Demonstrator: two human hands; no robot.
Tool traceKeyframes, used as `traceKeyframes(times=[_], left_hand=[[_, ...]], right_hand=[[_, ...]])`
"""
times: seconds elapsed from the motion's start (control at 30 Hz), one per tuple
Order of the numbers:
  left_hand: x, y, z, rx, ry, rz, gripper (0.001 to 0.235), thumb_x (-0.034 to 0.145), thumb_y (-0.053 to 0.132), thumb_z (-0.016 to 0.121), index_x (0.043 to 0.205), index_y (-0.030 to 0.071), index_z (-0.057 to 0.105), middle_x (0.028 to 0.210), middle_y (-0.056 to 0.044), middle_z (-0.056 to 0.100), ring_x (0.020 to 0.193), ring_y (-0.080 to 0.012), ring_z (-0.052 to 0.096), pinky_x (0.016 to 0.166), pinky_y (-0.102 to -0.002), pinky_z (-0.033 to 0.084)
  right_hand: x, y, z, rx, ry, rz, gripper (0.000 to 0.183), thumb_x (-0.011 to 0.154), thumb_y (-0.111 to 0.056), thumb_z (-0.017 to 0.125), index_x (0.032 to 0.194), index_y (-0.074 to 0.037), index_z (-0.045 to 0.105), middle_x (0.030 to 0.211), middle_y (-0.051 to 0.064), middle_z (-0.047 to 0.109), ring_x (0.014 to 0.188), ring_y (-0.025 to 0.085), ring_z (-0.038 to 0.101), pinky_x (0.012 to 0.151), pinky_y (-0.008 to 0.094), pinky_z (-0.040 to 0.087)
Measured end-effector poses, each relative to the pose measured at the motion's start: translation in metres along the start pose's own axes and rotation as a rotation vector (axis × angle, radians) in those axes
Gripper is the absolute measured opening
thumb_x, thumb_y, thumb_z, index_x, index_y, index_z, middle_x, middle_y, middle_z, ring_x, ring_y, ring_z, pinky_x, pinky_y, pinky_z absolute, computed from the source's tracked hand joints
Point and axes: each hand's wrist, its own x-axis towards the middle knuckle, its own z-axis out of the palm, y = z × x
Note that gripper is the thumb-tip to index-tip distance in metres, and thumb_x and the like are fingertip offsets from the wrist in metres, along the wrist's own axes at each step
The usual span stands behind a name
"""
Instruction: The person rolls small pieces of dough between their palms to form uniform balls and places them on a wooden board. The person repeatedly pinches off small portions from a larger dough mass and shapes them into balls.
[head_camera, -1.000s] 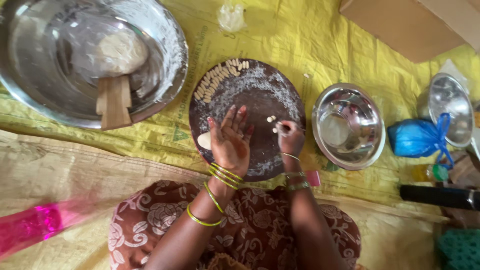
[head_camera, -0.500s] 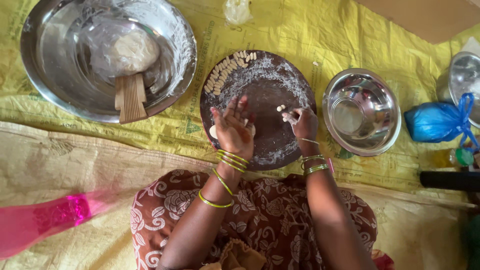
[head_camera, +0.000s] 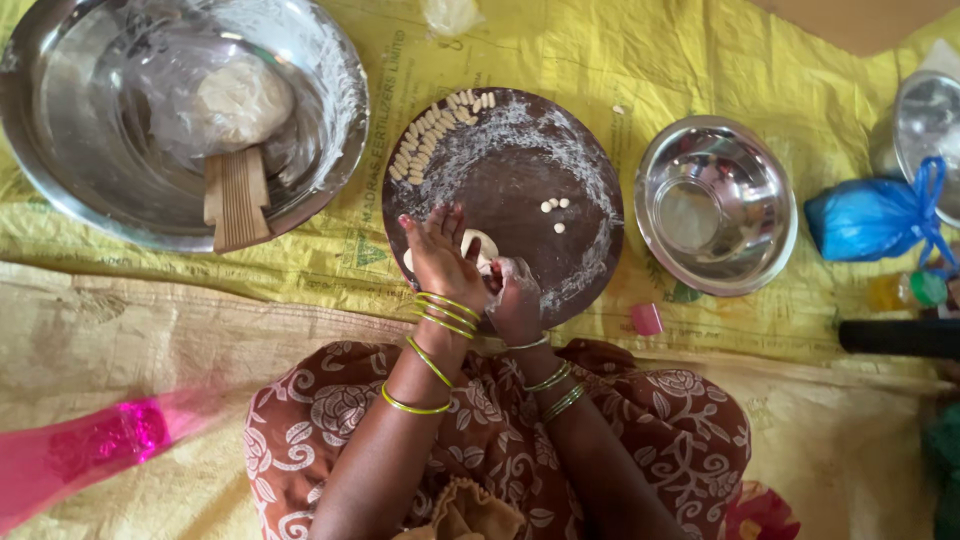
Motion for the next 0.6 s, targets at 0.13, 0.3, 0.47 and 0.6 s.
traceKeyframes(times=[0.13, 0.3, 0.47, 0.6], left_hand=[[0.007, -0.023, -0.01, -0.045, 0.151, -0.17, 0.088, 0.097, 0.071, 0.027, 0.157, 0.007, 0.033, 0.159, -0.009, 0.037, 0.143, -0.0216, 0.035, 0.118, -0.044, 0.022], [0.013, -0.052, -0.018, -0.145, 0.171, -0.306, 0.084, 0.098, 0.067, 0.033, 0.153, 0.003, 0.034, 0.153, -0.019, 0.048, 0.131, -0.0305, 0.053, 0.109, -0.044, 0.041], [0.029, -0.063, -0.028, -0.1, 0.255, -0.343, 0.091, 0.097, 0.07, 0.039, 0.153, -0.001, 0.035, 0.154, -0.023, 0.045, 0.134, -0.0336, 0.05, 0.111, -0.045, 0.04], [0.03, -0.068, -0.033, -0.003, 0.176, -0.392, 0.1, 0.092, 0.077, 0.035, 0.153, -0.003, 0.035, 0.155, -0.024, 0.044, 0.136, -0.035, 0.049, 0.108, -0.044, 0.041]], right_hand=[[0.009, -0.007, -0.001, -0.086, 0.076, -0.198, 0.032, 0.085, -0.014, 0.075, 0.111, 0.0, 0.061, 0.098, 0.019, 0.063, 0.089, 0.038, 0.063, 0.074, 0.049, 0.053], [0.006, -0.004, -0.001, 0.014, 0.1, -0.17, 0.042, 0.085, -0.016, 0.073, 0.12, 0.003, 0.059, 0.098, 0.02, 0.063, 0.088, 0.038, 0.063, 0.073, 0.048, 0.053], [0.009, 0.002, 0.001, 0.074, 0.05, -0.135, 0.025, 0.087, -0.015, 0.072, 0.109, -0.005, 0.065, 0.094, 0.016, 0.063, 0.084, 0.036, 0.065, 0.071, 0.047, 0.053], [0.015, 0.007, -0.001, 0.079, -0.04, -0.02, 0.019, 0.086, -0.015, 0.072, 0.101, -0.005, 0.068, 0.091, 0.015, 0.066, 0.078, 0.035, 0.067, 0.068, 0.047, 0.053]])
